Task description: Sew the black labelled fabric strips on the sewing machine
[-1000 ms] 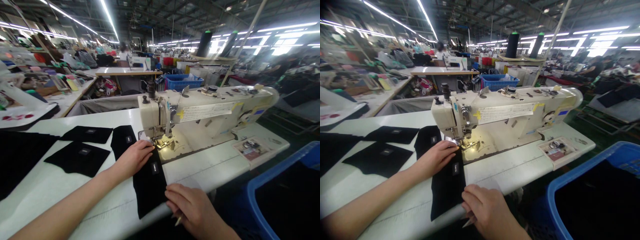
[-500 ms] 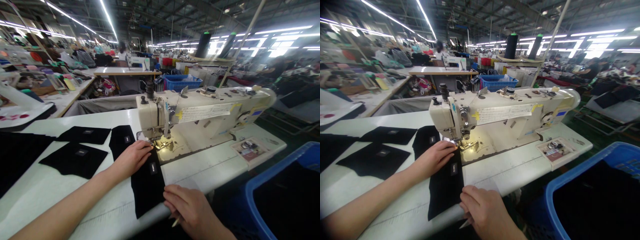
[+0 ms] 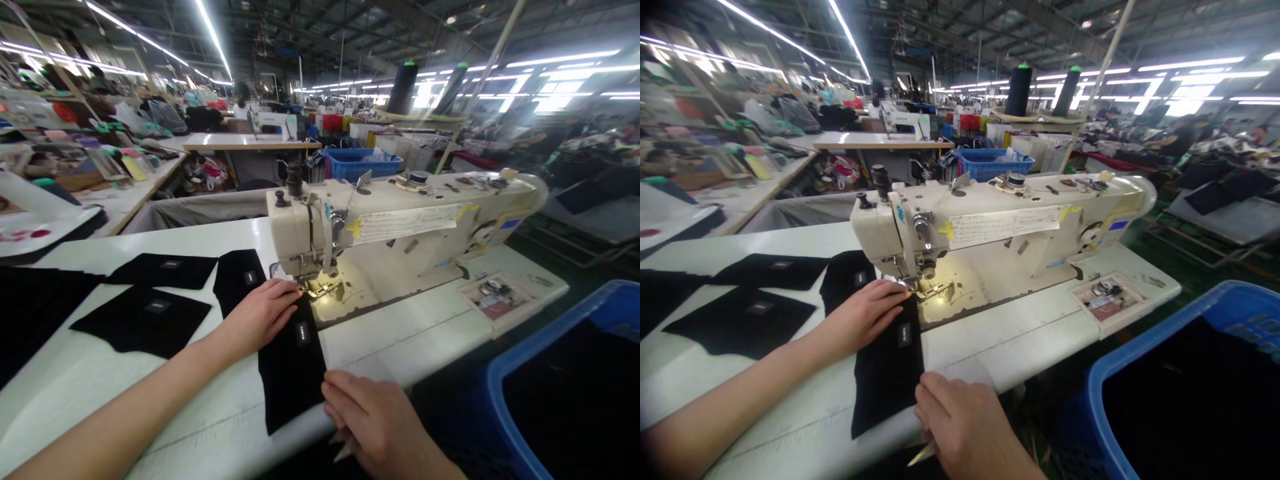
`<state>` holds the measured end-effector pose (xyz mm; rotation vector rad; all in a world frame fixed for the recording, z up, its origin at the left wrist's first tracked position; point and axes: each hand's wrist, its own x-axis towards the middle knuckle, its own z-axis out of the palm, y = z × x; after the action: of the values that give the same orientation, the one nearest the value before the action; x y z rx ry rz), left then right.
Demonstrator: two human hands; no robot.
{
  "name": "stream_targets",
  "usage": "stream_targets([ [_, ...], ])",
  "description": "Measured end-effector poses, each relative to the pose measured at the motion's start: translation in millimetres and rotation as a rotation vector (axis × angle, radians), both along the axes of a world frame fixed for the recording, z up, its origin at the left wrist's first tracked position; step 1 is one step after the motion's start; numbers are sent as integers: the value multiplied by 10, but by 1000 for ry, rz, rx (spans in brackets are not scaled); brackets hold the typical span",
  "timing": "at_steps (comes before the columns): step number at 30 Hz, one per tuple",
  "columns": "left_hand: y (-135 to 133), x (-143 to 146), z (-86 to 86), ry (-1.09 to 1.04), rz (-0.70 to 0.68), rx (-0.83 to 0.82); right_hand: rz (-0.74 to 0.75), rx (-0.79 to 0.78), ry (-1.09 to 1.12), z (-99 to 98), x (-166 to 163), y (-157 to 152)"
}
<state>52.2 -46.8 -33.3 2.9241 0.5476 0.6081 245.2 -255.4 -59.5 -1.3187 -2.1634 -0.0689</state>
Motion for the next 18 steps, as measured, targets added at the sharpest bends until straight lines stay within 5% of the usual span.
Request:
stream_targets([
  [11,24,0,2,60,46,99,30,83,-17,-31,37,-21],
  [14,-202,-20,47,16,31,159,32,60,-29,5,27,-15],
  [18,-727,-104,181,-2,-195,5,32,8,-45,37,19,-6],
])
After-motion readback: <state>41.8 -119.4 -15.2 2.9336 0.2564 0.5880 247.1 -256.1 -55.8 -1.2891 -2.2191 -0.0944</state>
